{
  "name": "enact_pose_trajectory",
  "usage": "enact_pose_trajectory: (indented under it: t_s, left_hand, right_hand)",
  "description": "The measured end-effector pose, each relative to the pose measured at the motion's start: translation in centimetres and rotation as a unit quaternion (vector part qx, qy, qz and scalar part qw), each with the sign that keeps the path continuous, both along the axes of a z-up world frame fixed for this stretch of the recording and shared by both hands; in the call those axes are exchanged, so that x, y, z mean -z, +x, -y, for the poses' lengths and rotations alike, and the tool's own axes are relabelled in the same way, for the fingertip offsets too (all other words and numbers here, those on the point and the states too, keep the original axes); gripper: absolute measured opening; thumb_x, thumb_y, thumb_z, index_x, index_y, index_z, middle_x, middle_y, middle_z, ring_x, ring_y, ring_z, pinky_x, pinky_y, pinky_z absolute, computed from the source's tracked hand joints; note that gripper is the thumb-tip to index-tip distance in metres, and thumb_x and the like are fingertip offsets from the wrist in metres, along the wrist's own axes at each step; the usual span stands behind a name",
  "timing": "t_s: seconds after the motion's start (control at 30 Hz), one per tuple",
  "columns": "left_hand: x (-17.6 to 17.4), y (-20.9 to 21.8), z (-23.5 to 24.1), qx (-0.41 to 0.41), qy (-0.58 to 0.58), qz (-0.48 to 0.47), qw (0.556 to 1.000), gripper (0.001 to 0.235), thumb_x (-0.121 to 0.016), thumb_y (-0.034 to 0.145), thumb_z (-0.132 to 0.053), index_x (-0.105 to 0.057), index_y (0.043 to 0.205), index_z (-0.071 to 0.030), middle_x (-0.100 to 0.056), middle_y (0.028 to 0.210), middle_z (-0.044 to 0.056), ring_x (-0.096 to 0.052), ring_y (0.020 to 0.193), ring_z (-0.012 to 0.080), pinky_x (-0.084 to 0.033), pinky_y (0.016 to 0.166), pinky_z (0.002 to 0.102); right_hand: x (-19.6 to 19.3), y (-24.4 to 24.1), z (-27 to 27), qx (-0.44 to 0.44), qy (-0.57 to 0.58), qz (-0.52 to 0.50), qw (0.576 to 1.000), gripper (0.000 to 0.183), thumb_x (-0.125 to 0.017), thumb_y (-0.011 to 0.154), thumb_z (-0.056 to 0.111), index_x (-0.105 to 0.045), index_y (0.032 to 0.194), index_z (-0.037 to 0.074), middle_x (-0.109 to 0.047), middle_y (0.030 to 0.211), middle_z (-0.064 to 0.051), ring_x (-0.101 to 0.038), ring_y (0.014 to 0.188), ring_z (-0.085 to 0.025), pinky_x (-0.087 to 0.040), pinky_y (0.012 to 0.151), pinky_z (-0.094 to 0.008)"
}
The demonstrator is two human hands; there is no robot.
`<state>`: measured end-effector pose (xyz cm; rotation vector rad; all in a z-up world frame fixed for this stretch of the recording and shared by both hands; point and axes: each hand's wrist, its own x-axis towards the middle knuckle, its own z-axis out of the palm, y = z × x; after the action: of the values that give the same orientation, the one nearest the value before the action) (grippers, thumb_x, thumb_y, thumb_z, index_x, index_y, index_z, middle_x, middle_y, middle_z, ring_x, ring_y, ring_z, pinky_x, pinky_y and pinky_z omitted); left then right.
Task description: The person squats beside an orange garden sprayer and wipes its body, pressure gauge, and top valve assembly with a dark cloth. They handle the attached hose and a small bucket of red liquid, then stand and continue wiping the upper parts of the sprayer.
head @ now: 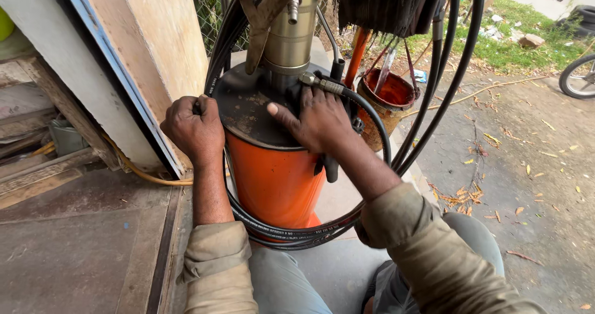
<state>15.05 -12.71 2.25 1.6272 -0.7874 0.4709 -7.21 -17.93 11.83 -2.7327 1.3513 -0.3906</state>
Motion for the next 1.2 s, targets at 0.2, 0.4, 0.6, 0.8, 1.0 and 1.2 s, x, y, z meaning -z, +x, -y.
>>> enact_pose_trajectory:
  t_s: [0.2,0.4,0.6,0.8,1.0,1.2]
  left_hand:
    - [-0.4,0.8,-0.4,0.017,-0.042,0.064,0.997,0.022,-0.068,0.091,-0.015,-0.064,0.074,-0.002,-0.065,0.075,0.012,-0.064,0.073,0.0318,-0.05,0.069,0.047]
    - [-1.2,2.0,-1.5,0.102,-0.019,0.008,0.995,0.022,-0.073,0.091,-0.018,-0.068,0.082,0.003,-0.068,0.079,0.016,-0.066,0.073,0.0304,-0.052,0.071,0.043]
    - [-1.3,1.3,-1.6,0.118,-0.009,-0.057,0.991,0.022,-0.071,0.092,-0.019,-0.068,0.083,0.002,-0.068,0.079,0.013,-0.066,0.073,0.0252,-0.053,0.072,0.041]
    - [-0.8,1.3,-1.8,0.103,-0.019,-0.025,0.994,0.022,-0.072,0.092,-0.017,-0.066,0.083,0.002,-0.066,0.081,0.015,-0.064,0.076,0.0281,-0.052,0.073,0.043]
    - [-1.2,1.0,-1.2,0.077,-0.029,0.013,0.997,0.023,-0.074,0.091,-0.017,-0.066,0.082,0.002,-0.067,0.08,0.015,-0.064,0.077,0.0295,-0.05,0.072,0.045]
    - [-1.3,0.6,-2.1,0.071,-0.022,0.013,0.997,0.022,-0.074,0.092,-0.015,-0.064,0.081,0.0,-0.063,0.08,0.013,-0.062,0.075,0.0274,-0.048,0.07,0.045]
  right_hand:
    - [4.7,1.0,-7.2,-0.114,-0.229,0.069,0.964,0.093,-0.044,0.1,0.068,-0.042,0.145,-0.013,-0.041,0.152,-0.037,-0.038,0.142,-0.051,-0.028,0.115,-0.055]
    - [3.1,3.1,-6.1,-0.322,-0.12,0.101,0.933,0.068,-0.057,0.097,0.047,-0.052,0.15,0.006,-0.047,0.161,-0.02,-0.045,0.149,-0.039,-0.033,0.121,-0.051]
    - [2.8,-2.4,-9.5,-0.122,-0.195,0.096,0.968,0.1,-0.057,0.09,0.069,-0.043,0.145,-0.014,-0.042,0.15,-0.038,-0.044,0.137,-0.048,-0.034,0.109,-0.053]
    - [2.7,-3.4,-3.8,-0.067,-0.208,0.071,0.973,0.119,-0.055,0.081,0.084,-0.042,0.141,-0.019,-0.043,0.143,-0.041,-0.045,0.133,-0.052,-0.035,0.108,-0.054]
    - [4.7,-3.2,-2.3,-0.089,-0.3,0.206,0.927,0.061,-0.06,0.101,0.044,-0.064,0.138,-0.004,-0.06,0.142,-0.03,-0.059,0.134,-0.043,-0.042,0.112,-0.05]
    - [5.4,-4.0,-0.9,-0.187,-0.338,0.268,0.883,0.042,-0.059,0.099,0.028,-0.071,0.125,-0.002,-0.069,0.132,-0.024,-0.069,0.121,-0.037,-0.051,0.1,-0.043]
